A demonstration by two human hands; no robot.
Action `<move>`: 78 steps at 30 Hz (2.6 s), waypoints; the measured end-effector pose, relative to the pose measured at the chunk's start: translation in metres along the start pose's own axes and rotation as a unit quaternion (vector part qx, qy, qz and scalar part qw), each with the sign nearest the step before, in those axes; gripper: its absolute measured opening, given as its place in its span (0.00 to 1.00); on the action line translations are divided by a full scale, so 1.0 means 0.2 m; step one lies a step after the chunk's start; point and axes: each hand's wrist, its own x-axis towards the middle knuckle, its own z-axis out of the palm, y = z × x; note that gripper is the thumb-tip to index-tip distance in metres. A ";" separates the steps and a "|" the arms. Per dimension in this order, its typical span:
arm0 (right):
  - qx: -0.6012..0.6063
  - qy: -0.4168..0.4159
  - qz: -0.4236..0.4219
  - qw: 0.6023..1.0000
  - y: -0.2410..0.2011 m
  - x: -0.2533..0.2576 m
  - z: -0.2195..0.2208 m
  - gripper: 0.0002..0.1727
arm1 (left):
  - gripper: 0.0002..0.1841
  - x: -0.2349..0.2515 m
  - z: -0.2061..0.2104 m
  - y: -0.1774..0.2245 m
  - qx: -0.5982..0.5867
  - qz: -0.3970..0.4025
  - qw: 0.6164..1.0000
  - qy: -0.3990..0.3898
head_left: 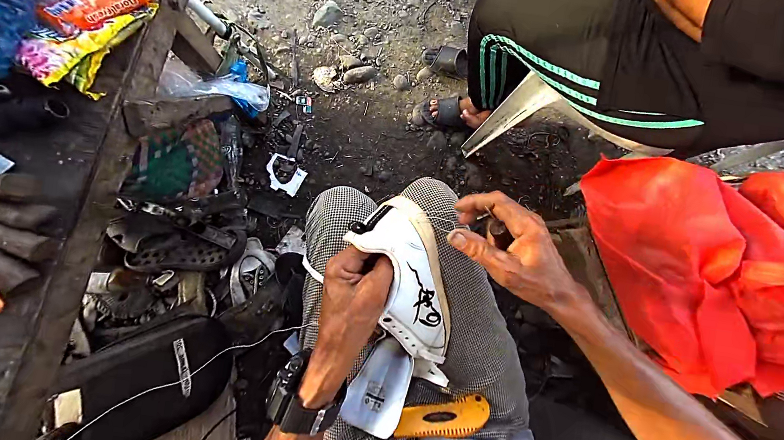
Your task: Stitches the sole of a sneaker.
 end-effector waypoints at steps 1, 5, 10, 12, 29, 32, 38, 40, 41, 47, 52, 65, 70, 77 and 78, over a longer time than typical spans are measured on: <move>0.014 0.005 0.001 1.000 0.00 0.01 0.03 0.17 | 0.12 0.00 0.00 0.00 0.002 -0.001 1.000 -0.003; 0.281 -0.017 0.047 0.958 -0.07 0.05 0.05 0.13 | 0.11 0.00 0.00 0.01 0.002 -0.023 1.000 -0.015; 0.442 -0.001 0.032 0.896 -0.14 0.04 -0.18 0.16 | 0.13 0.01 0.00 -0.01 -0.027 -0.024 0.999 0.007; 0.473 -0.013 0.031 0.880 -0.17 0.01 -0.19 0.15 | 0.14 0.01 0.02 -0.01 -0.043 -0.018 0.999 0.020; 0.098 -0.124 0.033 0.987 0.05 0.09 -0.06 0.13 | 0.14 -0.25 -0.47 0.07 0.389 -0.065 0.919 0.022; 0.149 -0.135 0.053 0.978 0.08 -0.01 -0.17 0.13 | 0.14 -0.32 -0.75 -0.06 0.444 -0.179 0.877 0.053; -0.043 -0.120 0.165 0.978 0.25 -0.37 -0.29 0.16 | 0.14 -0.27 -0.40 0.15 0.411 0.068 0.909 0.006; -0.086 -0.096 0.239 0.963 0.37 -0.52 -0.26 0.16 | 0.12 -0.20 -0.22 0.15 0.328 0.135 0.935 -0.025; -0.097 -0.078 0.269 0.955 0.44 -0.60 -0.24 0.16 | 0.12 -0.16 -0.16 0.12 0.318 0.149 0.936 -0.033; -0.169 -0.090 0.472 0.860 0.71 -1.01 -0.09 0.17 | 0.10 -0.07 -0.12 0.09 0.219 0.055 0.970 -0.088; -0.043 0.055 0.304 0.950 0.40 -0.73 -0.05 0.19 | 0.10 -0.02 -0.12 0.10 0.131 0.030 0.986 -0.096; 0.194 0.005 0.069 0.979 -0.03 -0.01 0.12 0.10 | 0.10 0.02 -0.06 0.01 0.142 0.071 0.987 -0.015; 0.256 0.029 0.078 0.963 -0.01 0.00 0.16 0.09 | 0.11 0.03 -0.08 0.00 0.231 0.092 0.968 -0.035; 0.196 -0.002 0.086 0.977 -0.03 0.03 0.16 0.09 | 0.12 0.07 -0.15 0.00 0.298 0.088 0.943 -0.122; 0.163 -0.029 0.088 0.982 -0.04 0.03 0.12 0.09 | 0.12 0.08 -0.17 0.02 0.283 0.070 0.945 -0.146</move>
